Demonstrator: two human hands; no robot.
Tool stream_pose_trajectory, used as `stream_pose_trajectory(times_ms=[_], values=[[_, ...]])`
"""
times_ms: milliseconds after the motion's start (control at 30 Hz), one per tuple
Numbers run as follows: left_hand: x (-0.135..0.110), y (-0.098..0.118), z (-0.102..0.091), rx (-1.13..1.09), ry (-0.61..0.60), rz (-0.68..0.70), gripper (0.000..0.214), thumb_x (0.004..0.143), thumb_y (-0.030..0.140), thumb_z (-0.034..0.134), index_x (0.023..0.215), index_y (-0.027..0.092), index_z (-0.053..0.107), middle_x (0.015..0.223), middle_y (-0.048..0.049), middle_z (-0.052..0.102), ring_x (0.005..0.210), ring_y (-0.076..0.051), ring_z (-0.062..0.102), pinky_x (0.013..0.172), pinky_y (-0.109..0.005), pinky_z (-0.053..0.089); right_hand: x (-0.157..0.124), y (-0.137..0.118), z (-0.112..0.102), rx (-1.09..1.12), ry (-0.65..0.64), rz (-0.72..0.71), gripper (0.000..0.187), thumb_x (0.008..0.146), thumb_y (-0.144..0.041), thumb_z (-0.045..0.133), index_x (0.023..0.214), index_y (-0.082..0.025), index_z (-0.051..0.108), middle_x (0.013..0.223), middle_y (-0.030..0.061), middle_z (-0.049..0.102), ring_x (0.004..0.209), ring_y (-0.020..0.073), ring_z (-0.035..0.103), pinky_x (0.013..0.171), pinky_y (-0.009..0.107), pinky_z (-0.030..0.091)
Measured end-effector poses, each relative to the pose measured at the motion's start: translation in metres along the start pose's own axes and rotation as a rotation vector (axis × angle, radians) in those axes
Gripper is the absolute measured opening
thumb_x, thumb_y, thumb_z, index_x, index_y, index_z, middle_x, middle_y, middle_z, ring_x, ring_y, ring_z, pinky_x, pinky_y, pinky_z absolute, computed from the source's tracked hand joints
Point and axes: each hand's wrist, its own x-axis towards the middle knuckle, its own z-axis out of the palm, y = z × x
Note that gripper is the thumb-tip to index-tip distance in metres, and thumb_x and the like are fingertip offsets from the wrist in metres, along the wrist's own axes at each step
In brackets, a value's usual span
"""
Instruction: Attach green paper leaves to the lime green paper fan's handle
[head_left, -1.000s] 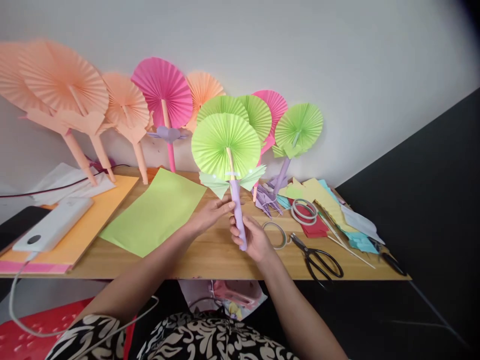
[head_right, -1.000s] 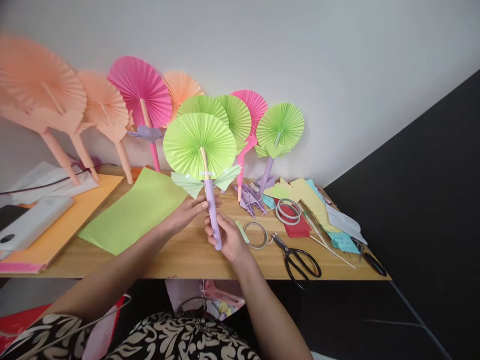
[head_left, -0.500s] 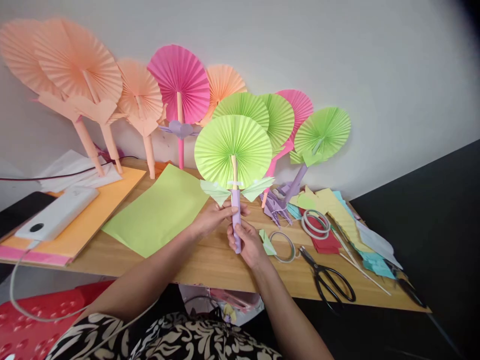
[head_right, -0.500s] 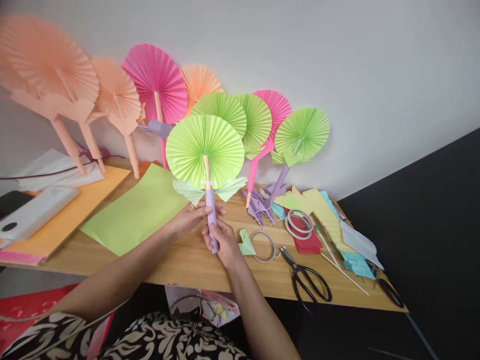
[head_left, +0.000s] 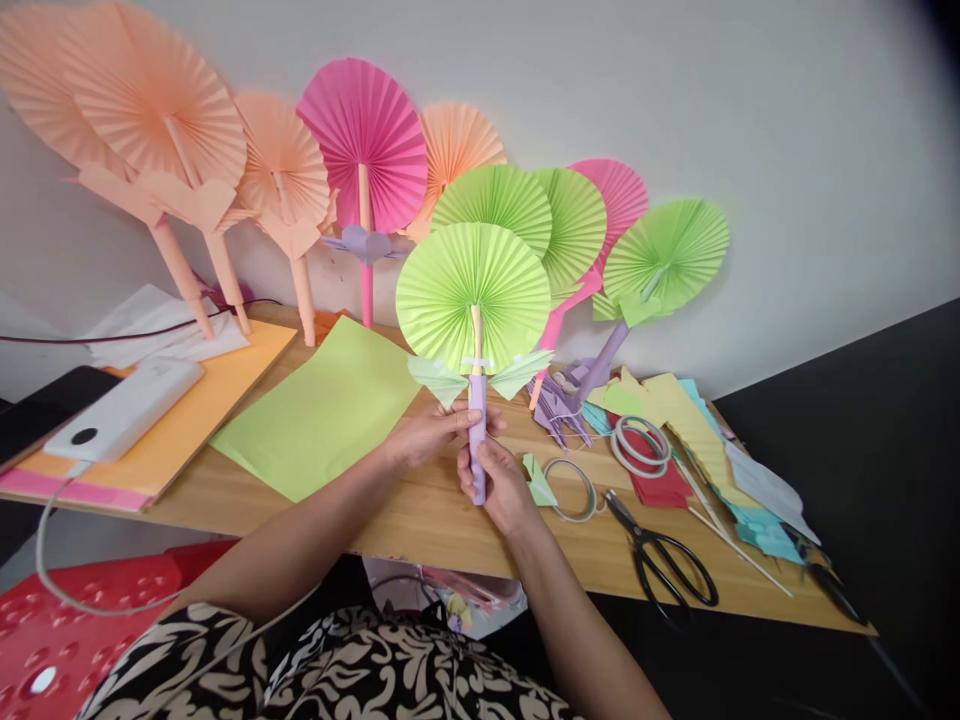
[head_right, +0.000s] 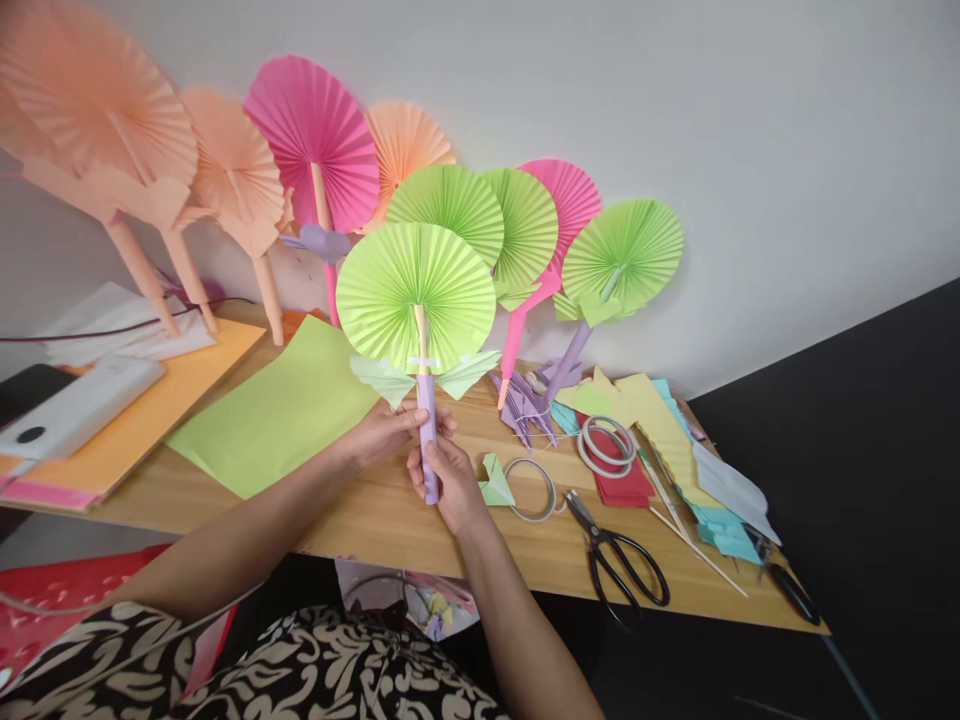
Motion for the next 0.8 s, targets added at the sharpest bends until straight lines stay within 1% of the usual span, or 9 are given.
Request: stream_pose_trajectory(times_ms=[133, 200, 300, 400, 500, 567, 667, 800], values=[[0.000, 0.000, 0.000, 0.021, -0.014, 0.011, 0.045, 0.079, 0.054, 0.081, 0.103, 0.016, 0.078, 0.111, -0.0136, 0.076, 0.100, -0.024, 0.071, 0.092, -0.035, 0.052, 0.001, 0.001, -0.002, 0.021, 0.033, -0.022, 0.043, 0.076, -0.060, 0.080, 0.084, -0.019, 0.069, 0.066, -0.0018, 0.063, 0.044, 0.0055, 0.044, 0.037, 0.018, 0.025], [0.002, -0.001, -0.002, 0.026, 0.025, 0.056, 0.045, 0.076, 0.053, 0.084, 0.101, 0.016, 0.077, 0.109, -0.0124, 0.076, 0.096, -0.022, 0.070, 0.092, -0.035, 0.051, 0.001, -0.001, -0.001, 0.033, 0.057, -0.037, 0.042, 0.075, -0.059, 0.081, 0.088, -0.020, 0.070, 0.065, -0.0027, 0.062, 0.045, 0.0053, 0.043, 0.038, 0.018, 0.027], [0.007, -0.001, -0.005, -0.054, 0.185, 0.174, 0.048, 0.070, 0.053, 0.088, 0.099, 0.016, 0.076, 0.104, -0.0103, 0.076, 0.091, -0.022, 0.069, 0.087, -0.035, 0.051, 0.000, -0.004, 0.002, 0.056, 0.102, -0.034, 0.045, 0.072, -0.056, 0.085, 0.097, -0.021, 0.073, 0.065, -0.0032, 0.061, 0.047, 0.0054, 0.044, 0.040, 0.017, 0.030], [0.010, 0.006, -0.010, -0.153, 0.357, 0.317, 0.046, 0.071, 0.051, 0.088, 0.100, 0.017, 0.076, 0.105, -0.0093, 0.075, 0.099, -0.023, 0.068, 0.088, -0.034, 0.051, -0.001, -0.006, 0.003, 0.048, 0.138, -0.019, 0.050, 0.067, -0.056, 0.088, 0.100, -0.021, 0.075, 0.066, -0.0024, 0.062, 0.048, 0.0056, 0.044, 0.041, 0.018, 0.032], [0.011, 0.016, -0.014, -0.198, 0.441, 0.409, 0.042, 0.073, 0.050, 0.086, 0.099, 0.018, 0.075, 0.107, -0.0085, 0.076, 0.104, -0.023, 0.068, 0.091, -0.033, 0.050, -0.002, -0.006, 0.004, -0.009, 0.156, -0.016, 0.049, 0.067, -0.056, 0.087, 0.099, -0.021, 0.077, 0.066, -0.0019, 0.062, 0.048, 0.0055, 0.044, 0.040, 0.018, 0.030], [0.010, 0.020, -0.016, -0.202, 0.482, 0.422, 0.039, 0.070, 0.047, 0.088, 0.092, 0.017, 0.075, 0.099, -0.0070, 0.077, 0.098, -0.022, 0.069, 0.089, -0.033, 0.050, -0.002, -0.005, 0.004, -0.045, 0.164, -0.021, 0.048, 0.068, -0.057, 0.087, 0.098, -0.021, 0.077, 0.066, -0.0021, 0.061, 0.048, 0.0056, 0.044, 0.040, 0.019, 0.029], [0.010, 0.022, -0.017, -0.188, 0.532, 0.411, 0.035, 0.065, 0.042, 0.091, 0.080, 0.016, 0.074, 0.081, -0.0036, 0.075, 0.084, -0.018, 0.068, 0.083, -0.031, 0.050, -0.001, -0.004, 0.005, -0.078, 0.168, -0.027, 0.047, 0.069, -0.057, 0.086, 0.099, -0.021, 0.077, 0.066, -0.0025, 0.061, 0.047, 0.0056, 0.043, 0.040, 0.019, 0.030], [0.011, 0.021, -0.016, -0.187, 0.547, 0.403, 0.033, 0.064, 0.040, 0.091, 0.077, 0.015, 0.073, 0.074, -0.0015, 0.073, 0.075, -0.015, 0.066, 0.079, -0.028, 0.050, -0.001, -0.003, 0.004, -0.107, 0.176, -0.030, 0.048, 0.068, -0.057, 0.086, 0.098, -0.021, 0.077, 0.067, -0.0022, 0.062, 0.048, 0.0059, 0.046, 0.041, 0.019, 0.032]])
